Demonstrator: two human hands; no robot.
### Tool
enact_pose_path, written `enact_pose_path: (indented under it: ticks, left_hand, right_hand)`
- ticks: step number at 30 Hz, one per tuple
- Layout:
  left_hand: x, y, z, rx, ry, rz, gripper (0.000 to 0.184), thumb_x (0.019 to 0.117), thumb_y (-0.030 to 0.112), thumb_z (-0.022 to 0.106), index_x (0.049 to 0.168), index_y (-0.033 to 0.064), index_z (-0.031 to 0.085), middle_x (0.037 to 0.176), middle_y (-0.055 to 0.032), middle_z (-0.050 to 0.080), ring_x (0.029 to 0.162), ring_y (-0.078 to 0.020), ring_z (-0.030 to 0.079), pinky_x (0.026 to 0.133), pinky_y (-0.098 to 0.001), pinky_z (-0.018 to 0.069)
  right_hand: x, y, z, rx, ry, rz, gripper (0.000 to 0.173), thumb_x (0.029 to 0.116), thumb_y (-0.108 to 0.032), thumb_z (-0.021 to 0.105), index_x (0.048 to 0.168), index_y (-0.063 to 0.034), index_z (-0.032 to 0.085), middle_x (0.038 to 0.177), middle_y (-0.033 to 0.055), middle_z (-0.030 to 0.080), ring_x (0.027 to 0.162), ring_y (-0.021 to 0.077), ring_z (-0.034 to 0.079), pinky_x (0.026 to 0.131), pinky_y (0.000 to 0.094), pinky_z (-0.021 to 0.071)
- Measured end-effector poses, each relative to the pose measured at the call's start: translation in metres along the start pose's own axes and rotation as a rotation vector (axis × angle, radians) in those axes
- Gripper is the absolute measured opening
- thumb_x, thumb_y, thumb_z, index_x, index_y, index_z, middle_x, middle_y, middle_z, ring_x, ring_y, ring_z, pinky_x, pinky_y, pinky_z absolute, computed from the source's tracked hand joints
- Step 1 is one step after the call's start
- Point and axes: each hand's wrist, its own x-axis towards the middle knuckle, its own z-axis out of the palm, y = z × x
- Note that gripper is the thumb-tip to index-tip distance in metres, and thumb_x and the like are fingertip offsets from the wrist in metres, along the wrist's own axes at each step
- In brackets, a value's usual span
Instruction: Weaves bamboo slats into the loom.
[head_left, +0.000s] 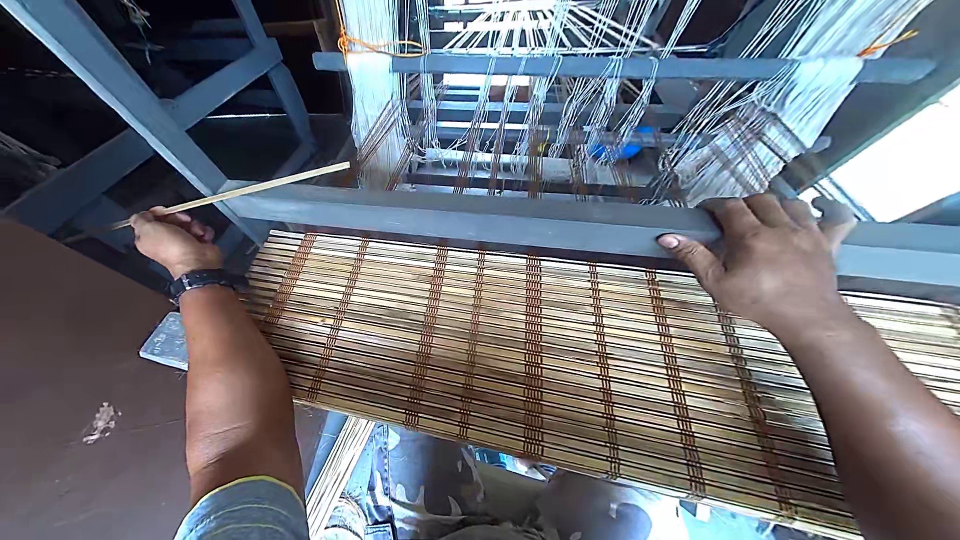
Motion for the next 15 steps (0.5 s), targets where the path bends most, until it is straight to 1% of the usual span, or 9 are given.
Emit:
enact_pose_path:
  ticks: [2,5,7,8,10,12,13,15]
  left_hand:
    - [0.001,-0.003,0.0,0.027,-0.006,0.004,0.04,0.1113,0.033,0.022,0.089,0.0171,0.051,0.059,0.004,0.053,0.045,-0.0102,0.048,0.045,-0.0277,0.0437]
    - [0.002,-0.006,0.001,0.067,-0.01,0.015,0.037,0.1119,0.03,0.022,0.092,0.0163,0.051,0.061,0.0043,0.054,0.046,-0.0095,0.049,0.046,-0.0269,0.0449]
    - [0.004,-0.008,-0.001,0.086,-0.026,0.027,0.038,0.1129,0.03,0.02,0.096,0.015,0.051,0.063,0.0043,0.056,0.047,-0.0089,0.051,0.047,-0.0262,0.0475]
    - [0.005,-0.009,-0.002,0.084,-0.028,0.025,0.038,0.1129,0.029,0.021,0.097,0.0146,0.052,0.064,0.0039,0.057,0.047,-0.0092,0.052,0.048,-0.0264,0.048]
    - [0.005,-0.012,-0.002,0.079,-0.033,0.02,0.038,0.1127,0.028,0.022,0.097,0.0133,0.053,0.064,0.0024,0.06,0.048,-0.0104,0.055,0.048,-0.0276,0.0499]
    - [0.003,-0.013,-0.004,0.09,-0.049,0.012,0.036,0.1122,0.026,0.023,0.101,0.0115,0.053,0.067,0.0012,0.063,0.05,-0.0111,0.057,0.05,-0.0284,0.0518]
    - [0.003,-0.012,-0.003,0.09,-0.053,0.007,0.035,0.1122,0.025,0.024,0.102,0.0103,0.054,0.069,0.0002,0.064,0.051,-0.0118,0.059,0.051,-0.029,0.0531]
    - [0.003,-0.011,-0.002,0.084,-0.049,-0.013,0.033,0.1127,0.025,0.024,0.104,0.0091,0.053,0.07,-0.0013,0.065,0.054,-0.0134,0.063,0.053,-0.0306,0.056]
  right_hand:
    - [0.011,0.006,0.007,0.006,0.007,0.003,0.093,0.0922,-0.083,0.032,0.138,-0.0066,0.058,0.131,0.0302,0.057,0.127,0.0559,0.049,0.105,0.0797,0.0241]
    - [0.042,0.013,0.014,0.02,-0.01,-0.011,0.093,0.0947,-0.08,0.033,0.139,-0.0007,0.055,0.135,0.0352,0.054,0.131,0.0604,0.045,0.106,0.0834,0.0198]
    - [0.071,0.017,0.02,0.017,-0.031,0.003,0.092,0.0962,-0.078,0.034,0.139,0.0019,0.053,0.137,0.0375,0.052,0.134,0.0615,0.042,0.109,0.0831,0.0157]
    - [0.087,0.02,0.024,0.012,-0.029,0.009,0.092,0.0963,-0.077,0.035,0.14,0.0024,0.052,0.138,0.0384,0.051,0.134,0.062,0.041,0.108,0.0831,0.0158]
    - [0.118,0.028,0.031,0.007,-0.021,0.018,0.093,0.0961,-0.078,0.035,0.141,0.002,0.05,0.14,0.0388,0.05,0.136,0.0625,0.039,0.106,0.0848,0.0166]
    - [0.144,0.033,0.035,0.016,-0.046,0.045,0.095,0.096,-0.079,0.034,0.144,0.0015,0.047,0.144,0.0387,0.046,0.139,0.0631,0.035,0.105,0.0874,0.0137]
    - [0.153,0.035,0.035,0.022,-0.071,0.059,0.096,0.0959,-0.08,0.034,0.145,0.002,0.045,0.146,0.0389,0.044,0.14,0.0632,0.033,0.105,0.0886,0.0122]
    - [0.16,0.037,0.035,0.037,-0.079,0.065,0.095,0.0959,-0.079,0.037,0.145,0.0022,0.045,0.146,0.0391,0.044,0.141,0.0629,0.032,0.105,0.0887,0.011]
